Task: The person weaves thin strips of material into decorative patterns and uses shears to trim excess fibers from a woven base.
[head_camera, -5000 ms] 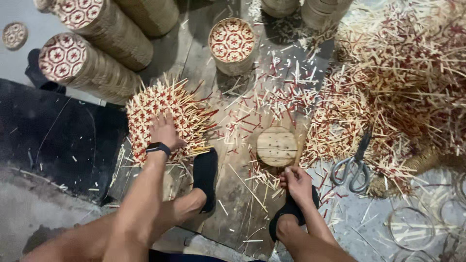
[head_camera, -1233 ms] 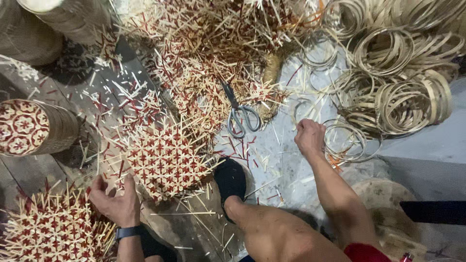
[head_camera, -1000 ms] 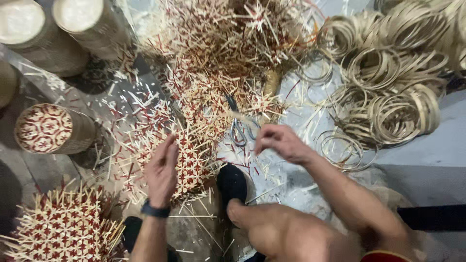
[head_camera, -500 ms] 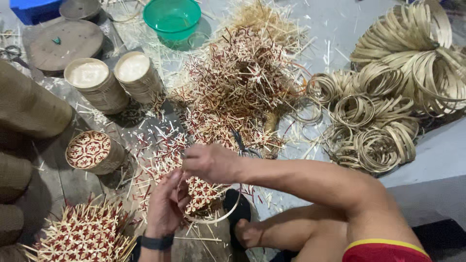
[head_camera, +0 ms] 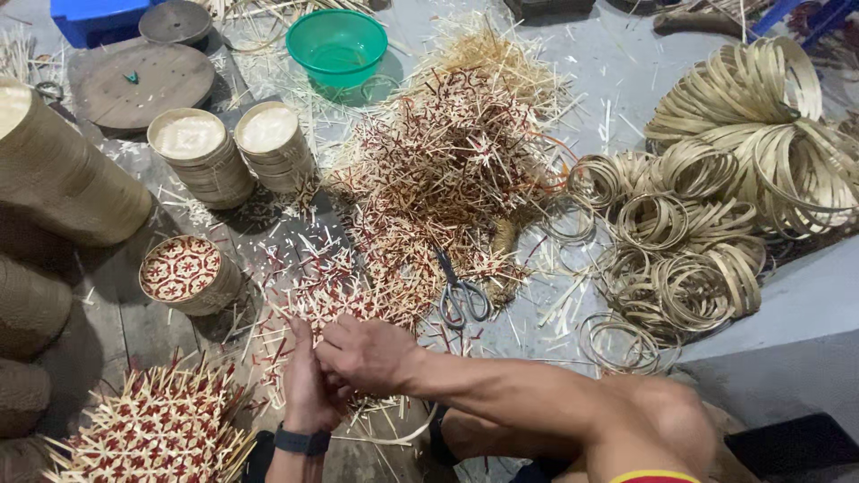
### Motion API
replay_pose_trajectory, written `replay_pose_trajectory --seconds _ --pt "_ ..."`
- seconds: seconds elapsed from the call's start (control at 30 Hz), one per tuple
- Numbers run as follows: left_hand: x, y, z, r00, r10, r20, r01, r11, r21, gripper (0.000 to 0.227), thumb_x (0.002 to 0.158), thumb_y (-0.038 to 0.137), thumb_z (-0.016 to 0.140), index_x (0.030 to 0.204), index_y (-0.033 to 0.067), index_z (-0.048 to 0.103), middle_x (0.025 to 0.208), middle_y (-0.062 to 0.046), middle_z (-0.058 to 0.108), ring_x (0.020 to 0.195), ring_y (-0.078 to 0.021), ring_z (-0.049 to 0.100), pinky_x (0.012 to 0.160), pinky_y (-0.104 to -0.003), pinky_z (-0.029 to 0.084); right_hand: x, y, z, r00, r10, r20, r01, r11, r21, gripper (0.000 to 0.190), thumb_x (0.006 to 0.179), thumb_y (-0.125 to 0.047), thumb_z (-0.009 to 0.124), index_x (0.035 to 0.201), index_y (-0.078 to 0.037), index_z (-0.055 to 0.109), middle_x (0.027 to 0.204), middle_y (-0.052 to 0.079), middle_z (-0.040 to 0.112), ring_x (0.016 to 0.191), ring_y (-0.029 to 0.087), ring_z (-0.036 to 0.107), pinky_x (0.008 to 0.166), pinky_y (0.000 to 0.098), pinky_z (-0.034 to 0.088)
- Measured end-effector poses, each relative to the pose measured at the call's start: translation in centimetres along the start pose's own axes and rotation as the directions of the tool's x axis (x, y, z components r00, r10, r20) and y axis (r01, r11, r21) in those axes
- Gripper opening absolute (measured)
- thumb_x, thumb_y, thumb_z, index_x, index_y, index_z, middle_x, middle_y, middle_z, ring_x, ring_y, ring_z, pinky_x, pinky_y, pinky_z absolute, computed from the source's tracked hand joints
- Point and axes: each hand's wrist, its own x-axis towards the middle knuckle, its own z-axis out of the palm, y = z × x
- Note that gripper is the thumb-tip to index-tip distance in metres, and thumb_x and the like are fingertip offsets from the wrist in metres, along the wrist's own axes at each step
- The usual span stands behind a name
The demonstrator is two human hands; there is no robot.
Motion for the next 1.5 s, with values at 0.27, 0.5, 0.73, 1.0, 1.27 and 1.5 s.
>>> replay_pose_trajectory --seconds 0.27,0.5,0.73,1.0,1.27,1.5 --pt "4.7 -0.1 -4.1 0.945 0.228 0.234 -0.149 0.938 -0.312 0.045 0.105 0.051 0.052 0.079 0.0150 0.059 0.057 0.006 0.043 0.049 -0.0078 0.038 0.043 -0.025 0.029 1.9 6.3 1.0 0.702 0.689 0.181 -0.555 0.370 0.745 0.046 0.089 -0.044 0.071 0.115 -0.006 0.073 0.099 0.013 0.071 0.084 0.021 0.069 0.066 0.0336 0.060" --pt "6.9 1.6 -6.4 0.937 0.236 0.258 -0.086 0.870 -0.486 0.027 0.099 0.029 0.062 0.091 0.0032 0.066 0.069 0.001 0.054 0.063 -0.0118 0.049 0.054 -0.027 0.042 -1.6 7.9 2.4 0.668 0.531 0.522 -0.213 -0.535 0.817 0.040 0.099 -0.035 0.064 0.106 0.004 0.070 0.071 0.001 0.056 0.059 0.013 0.056 0.055 0.0305 0.052" --pt "8.9 2.0 -6.4 0.985 0.032 0.172 0.011 0.971 -0.240 0.029 0.096 0.027 0.068 0.075 0.0105 0.058 0.057 0.004 0.046 0.043 -0.0063 0.035 0.037 -0.022 0.026 -1.9 7.8 4.9 0.602 0.520 0.606 -0.290 -0.565 0.773 0.044 0.097 -0.042 0.068 0.074 -0.004 0.068 0.052 -0.005 0.045 0.046 0.008 0.041 0.042 0.0246 0.033" --pt "10.0 0.4 -6.8 0.991 0.035 0.132 0.008 0.949 -0.316 0.033 0.095 0.027 0.072 0.072 0.0132 0.053 0.054 0.007 0.040 0.041 -0.0052 0.032 0.035 -0.021 0.022 -1.9 7.5 6.2 0.576 0.556 0.599 -0.204 -0.612 0.764 0.047 0.097 -0.044 0.069 0.066 -0.010 0.060 0.050 -0.006 0.042 0.044 0.007 0.036 0.039 0.0225 0.030" --pt "12.4 -2.8 -8.6 0.980 0.193 -0.050 -0.197 0.898 -0.393 0.021 0.094 0.030 0.068 0.083 0.0134 0.062 0.056 0.007 0.037 0.044 -0.0055 0.032 0.038 -0.021 0.027 -4.5 9.6 10.2 0.489 0.765 0.419 -0.559 -0.094 0.824 0.017 0.084 -0.016 0.078 0.095 -0.006 0.070 0.069 -0.001 0.065 0.056 0.006 0.056 0.050 0.0246 0.047" --pt "18.4 -9.4 -12.8 0.713 0.639 -0.289 -0.411 0.714 0.566 0.018 0.086 0.023 0.080 0.091 0.0067 0.078 0.080 -0.003 0.074 0.070 -0.0138 0.068 0.065 -0.029 0.054 -6.2 12.3 19.0 0.448 0.862 0.237 -0.779 0.246 0.577 0.016 0.081 -0.014 0.081 0.093 -0.003 0.079 0.077 0.007 0.076 0.065 0.013 0.068 0.061 0.0294 0.055"
